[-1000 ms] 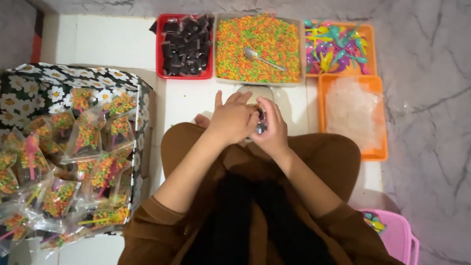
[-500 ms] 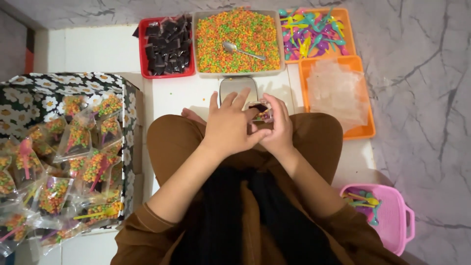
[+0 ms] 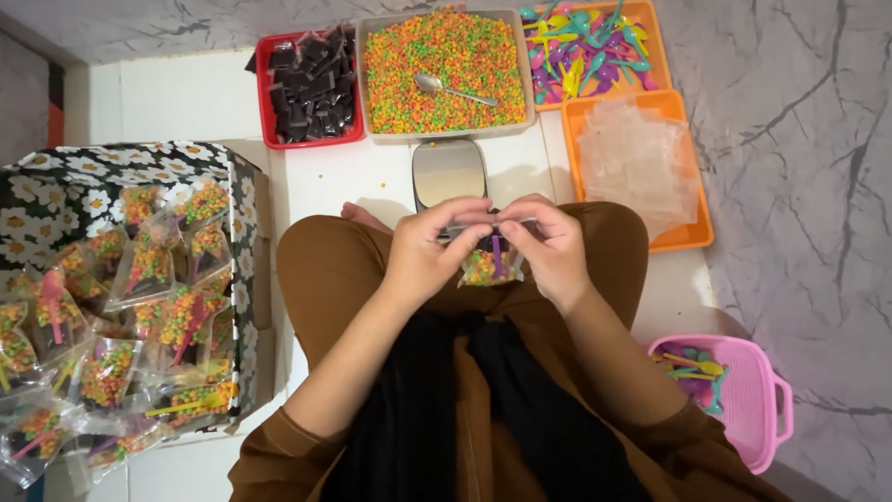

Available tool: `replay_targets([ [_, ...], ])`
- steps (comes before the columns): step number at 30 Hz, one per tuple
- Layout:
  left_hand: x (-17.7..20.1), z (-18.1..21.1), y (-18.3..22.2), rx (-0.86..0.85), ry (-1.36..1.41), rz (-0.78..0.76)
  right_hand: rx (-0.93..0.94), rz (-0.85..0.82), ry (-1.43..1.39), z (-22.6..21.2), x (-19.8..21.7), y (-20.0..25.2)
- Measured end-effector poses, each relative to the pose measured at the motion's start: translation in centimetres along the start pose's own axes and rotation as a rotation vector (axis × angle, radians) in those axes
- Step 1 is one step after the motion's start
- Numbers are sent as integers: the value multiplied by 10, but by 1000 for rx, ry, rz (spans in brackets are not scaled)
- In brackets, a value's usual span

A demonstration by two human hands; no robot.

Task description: Packaging small portions of colorful snacks into plastic bags, weighing them on a digital scale, and organizing them into a container.

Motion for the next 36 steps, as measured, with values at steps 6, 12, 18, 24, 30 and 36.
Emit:
replay_targets([
  [6,-2,-7,3,118,78,51,93,35,32,-17,-8,-1],
  [12,2,-2,3,81,69,79,162,-55,146,-21,-4,-9],
  [18,5,7,4,26,98,86,174,-30,131,-19,-8,-4],
  [24,5,1,7,-9,135,103,157,-34,95,-15,-10,-1],
  [30,9,0,7,-80,109,40,200,-92,209,-9,-1,-5],
  [36,11,-3,3,-206,60,-8,178,-83,239,1,-7,5],
])
Point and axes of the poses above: each hand's wrist, its own y-axis away from the middle knuckle, its own x-axis out of the back of the hand, z = x × y, the point moved 2 cm from there along -y, towards the middle knuckle, and after that the axes turned 5 degrees about z, right-handed, at the moved point
